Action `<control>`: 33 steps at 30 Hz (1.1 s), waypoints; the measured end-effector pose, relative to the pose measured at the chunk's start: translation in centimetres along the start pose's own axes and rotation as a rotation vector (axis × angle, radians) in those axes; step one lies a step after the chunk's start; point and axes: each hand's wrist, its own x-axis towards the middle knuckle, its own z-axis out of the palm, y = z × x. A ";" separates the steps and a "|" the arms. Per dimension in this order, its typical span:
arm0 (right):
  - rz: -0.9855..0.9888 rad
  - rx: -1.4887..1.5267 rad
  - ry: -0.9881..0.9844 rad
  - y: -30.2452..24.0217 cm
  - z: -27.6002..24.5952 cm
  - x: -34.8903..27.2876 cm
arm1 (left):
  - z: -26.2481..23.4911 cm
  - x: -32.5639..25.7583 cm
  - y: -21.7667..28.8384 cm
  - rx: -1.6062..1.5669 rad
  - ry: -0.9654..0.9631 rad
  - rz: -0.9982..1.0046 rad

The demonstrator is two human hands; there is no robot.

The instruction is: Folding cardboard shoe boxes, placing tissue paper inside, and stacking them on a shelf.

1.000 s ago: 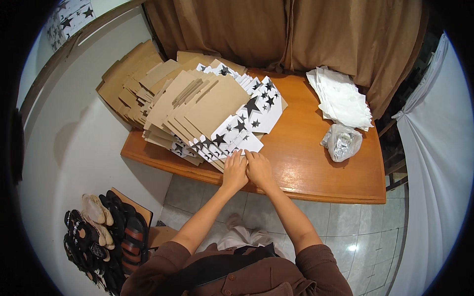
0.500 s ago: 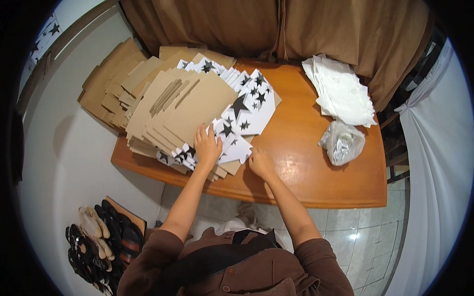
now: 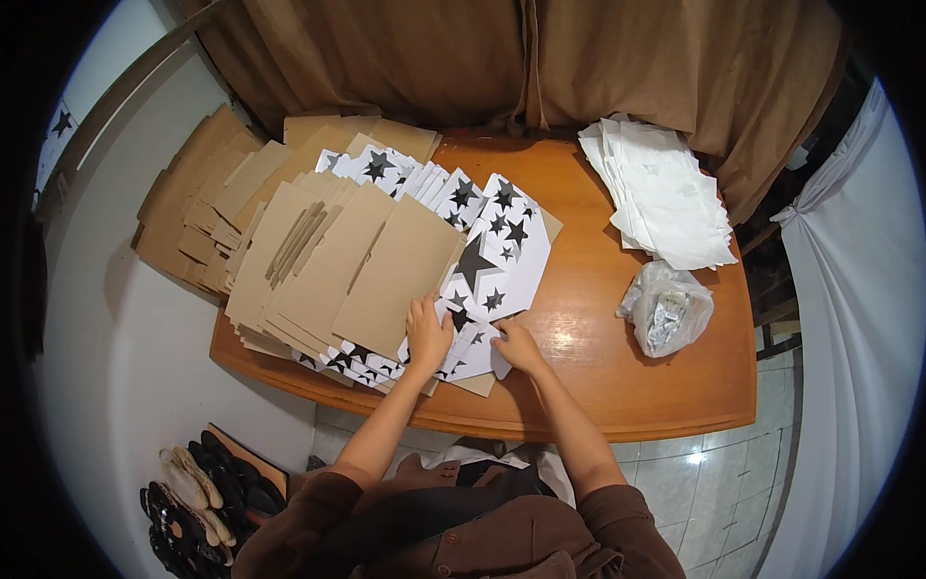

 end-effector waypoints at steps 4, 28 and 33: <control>-0.122 0.066 0.015 -0.7 -5.0 -2.2 | 0.5 -1.4 4.0 0.044 0.083 0.050; -0.737 -0.758 0.297 -2.3 -20.5 -11.7 | 3.3 -0.1 23.6 -0.027 -0.513 -0.085; -0.909 -0.771 0.277 -4.0 -22.0 -13.0 | 2.6 -2.9 22.6 -0.027 -0.312 -0.019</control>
